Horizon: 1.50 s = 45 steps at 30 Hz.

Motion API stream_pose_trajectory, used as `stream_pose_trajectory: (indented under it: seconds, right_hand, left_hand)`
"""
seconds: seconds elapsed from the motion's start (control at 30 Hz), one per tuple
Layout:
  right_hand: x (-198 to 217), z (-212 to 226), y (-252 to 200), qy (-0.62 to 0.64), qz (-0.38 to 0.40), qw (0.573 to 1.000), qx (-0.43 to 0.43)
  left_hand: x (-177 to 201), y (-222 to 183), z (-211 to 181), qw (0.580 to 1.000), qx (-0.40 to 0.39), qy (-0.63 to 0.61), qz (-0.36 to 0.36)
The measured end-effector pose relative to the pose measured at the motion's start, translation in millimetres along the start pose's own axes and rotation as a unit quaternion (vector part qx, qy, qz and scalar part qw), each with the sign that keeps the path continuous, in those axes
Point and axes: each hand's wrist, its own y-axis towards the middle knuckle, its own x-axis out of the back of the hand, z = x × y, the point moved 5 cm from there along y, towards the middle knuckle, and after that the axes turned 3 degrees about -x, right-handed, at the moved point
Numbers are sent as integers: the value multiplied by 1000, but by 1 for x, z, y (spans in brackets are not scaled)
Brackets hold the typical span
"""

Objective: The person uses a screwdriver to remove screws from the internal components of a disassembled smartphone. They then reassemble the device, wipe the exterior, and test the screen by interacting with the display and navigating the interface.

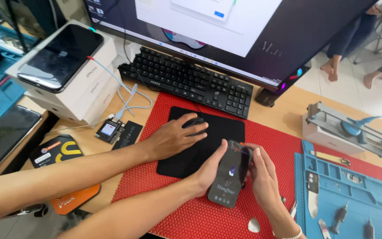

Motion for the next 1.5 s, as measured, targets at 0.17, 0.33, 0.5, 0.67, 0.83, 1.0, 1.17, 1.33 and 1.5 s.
stream_pose_trajectory:
  seconds: [0.17,0.33,0.5,0.67,0.83,1.0,1.17,1.33,1.5]
  right_hand:
    - [-1,-2,1,-16,-1,1000,1]
    - [1,-5,2,-21,0,1000,13]
    - [2,-4,3,-31,-27,999,-6]
    - [3,-8,6,-5,-40,999,-23]
    - [3,-10,7,-14,-32,999,6]
    - [-10,12,-6,-157,-59,986,-2]
    - [-5,4,1,-199,-42,978,40]
    - [0,-1,6,-245,-37,967,66]
    - [5,-8,10,-272,-36,957,92]
  left_hand:
    - [1,-2,0,1000,0,8,-4]
    - [-5,-8,-5,1000,-8,16,-8]
    - [-11,-8,-9,1000,-7,24,11]
    - [2,7,6,999,-41,29,6]
    - [-9,-7,-13,981,-84,168,-50]
    - [-36,-42,-43,878,-193,419,-125]
    - [-34,-39,-44,878,-179,426,-125]
    - [-33,-38,-43,882,-178,420,-119]
    - [-29,-32,-39,887,-203,401,-103]
